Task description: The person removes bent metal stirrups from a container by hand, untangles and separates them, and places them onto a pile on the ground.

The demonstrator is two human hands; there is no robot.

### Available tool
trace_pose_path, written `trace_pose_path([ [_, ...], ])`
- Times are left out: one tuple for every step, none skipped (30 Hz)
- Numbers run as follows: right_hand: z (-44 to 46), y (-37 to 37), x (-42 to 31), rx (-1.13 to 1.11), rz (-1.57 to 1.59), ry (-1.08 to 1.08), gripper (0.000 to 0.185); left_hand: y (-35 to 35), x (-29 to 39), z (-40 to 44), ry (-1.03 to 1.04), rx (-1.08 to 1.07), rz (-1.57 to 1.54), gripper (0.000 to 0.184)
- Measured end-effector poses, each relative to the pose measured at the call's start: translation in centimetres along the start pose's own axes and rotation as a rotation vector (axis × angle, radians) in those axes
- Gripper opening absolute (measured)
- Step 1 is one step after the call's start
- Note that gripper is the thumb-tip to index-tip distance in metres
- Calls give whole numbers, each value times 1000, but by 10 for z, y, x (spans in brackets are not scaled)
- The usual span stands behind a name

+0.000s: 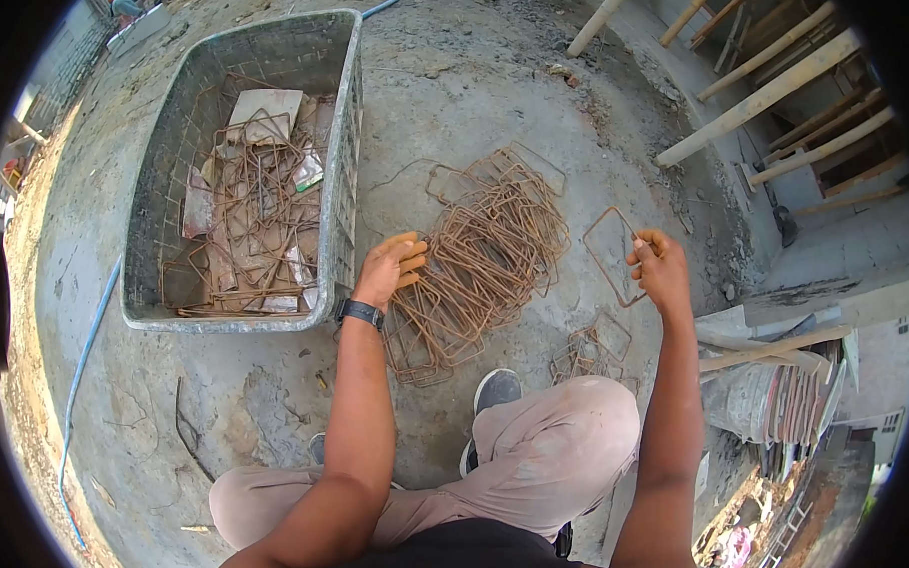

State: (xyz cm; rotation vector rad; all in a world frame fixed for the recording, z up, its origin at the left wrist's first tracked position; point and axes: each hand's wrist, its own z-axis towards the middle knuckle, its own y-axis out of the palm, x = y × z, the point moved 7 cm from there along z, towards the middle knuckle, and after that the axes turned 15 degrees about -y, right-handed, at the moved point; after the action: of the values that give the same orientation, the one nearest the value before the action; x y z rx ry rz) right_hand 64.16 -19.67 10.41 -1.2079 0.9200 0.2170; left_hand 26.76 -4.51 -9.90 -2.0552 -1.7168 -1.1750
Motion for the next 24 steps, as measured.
trace_pose_path([
  [-17, -2, 40, 16, -29, 43, 21, 5, 13, -10, 42, -3, 2, 47],
  [-36, -1, 78, 24, 35, 144, 20, 11, 26, -19, 85, -6, 10, 47],
  [-60, 1, 114, 35, 100, 250, 20, 18, 37, -28, 126, -27, 2, 46],
  [-83, 2, 148, 68, 126, 306, 18, 25, 43, -36, 150, -48, -11, 46],
  [-104, 3, 178, 101, 153, 355, 16, 32, 51, -42, 181, -69, -26, 46],
  [-125, 4, 207, 134, 209, 417, 17, 37, 60, -47, 220, -82, -45, 45],
  [-143, 9, 233, 153, 267, 470, 18, 40, 64, -51, 226, -93, -43, 44],
  [-158, 11, 263, 185, 318, 522, 23, 40, 67, -54, 225, -94, -64, 43],
  [-170, 2, 299, 27, -165, 346, 28, 41, 70, -58, 224, -91, -87, 42],
  [-165, 3, 330, -113, -642, 136, 34, 40, 73, -60, 224, -91, -113, 41],
  [-149, 15, 321, -100, -651, 115, 37, 35, 77, -64, 246, -60, -152, 40],
  [-138, 26, 299, -80, -665, 96, 40, 32, 83, -68, 269, -37, -192, 38],
  [-130, 32, 276, -59, -681, 81, 43, 29, 88, -72, 290, -19, -233, 37],
  [-105, 50, 226, -115, -536, 12, 43, 23, 93, -81, 331, -4, -371, 36],
  [-72, 74, 166, -168, -392, -49, 43, 19, 99, -94, 370, 5, -507, 35],
  [-44, 100, 114, -177, -149, -128, 41, 14, 107, -108, 414, 11, -642, 34],
  [-18, 126, 50, -263, -38, -209, 40, 7, 112, -122, 453, 29, -792, 31],
  [-2, 153, -21, -341, 122, -233, 37, -1, 120, -139, 523, 20, -878, 30],
  [9, 180, -81, -415, 180, -338, 35, -11, 127, -157, 596, 14, -966, 29],
  [10, 203, -144, -491, 117, -476, 34, -23, 133, -173, 670, 7, -1054, 29],
  [5, 227, -205, -562, 52, -616, 33, -41, 138, -189, 746, -1, -1121, 26],
  [-4, 252, -255, -619, 42, -717, 30, -65, 141, -205, 851, -5, -1173, 26],
  [-14, 279, -297, -672, 29, -813, 28, -92, 141, -222, 910, 11, -1257, 24],
  [-24, 311, -330, -735, -17, -948, 25, -122, 137, -239, 996, 52, -1328, 24],
])
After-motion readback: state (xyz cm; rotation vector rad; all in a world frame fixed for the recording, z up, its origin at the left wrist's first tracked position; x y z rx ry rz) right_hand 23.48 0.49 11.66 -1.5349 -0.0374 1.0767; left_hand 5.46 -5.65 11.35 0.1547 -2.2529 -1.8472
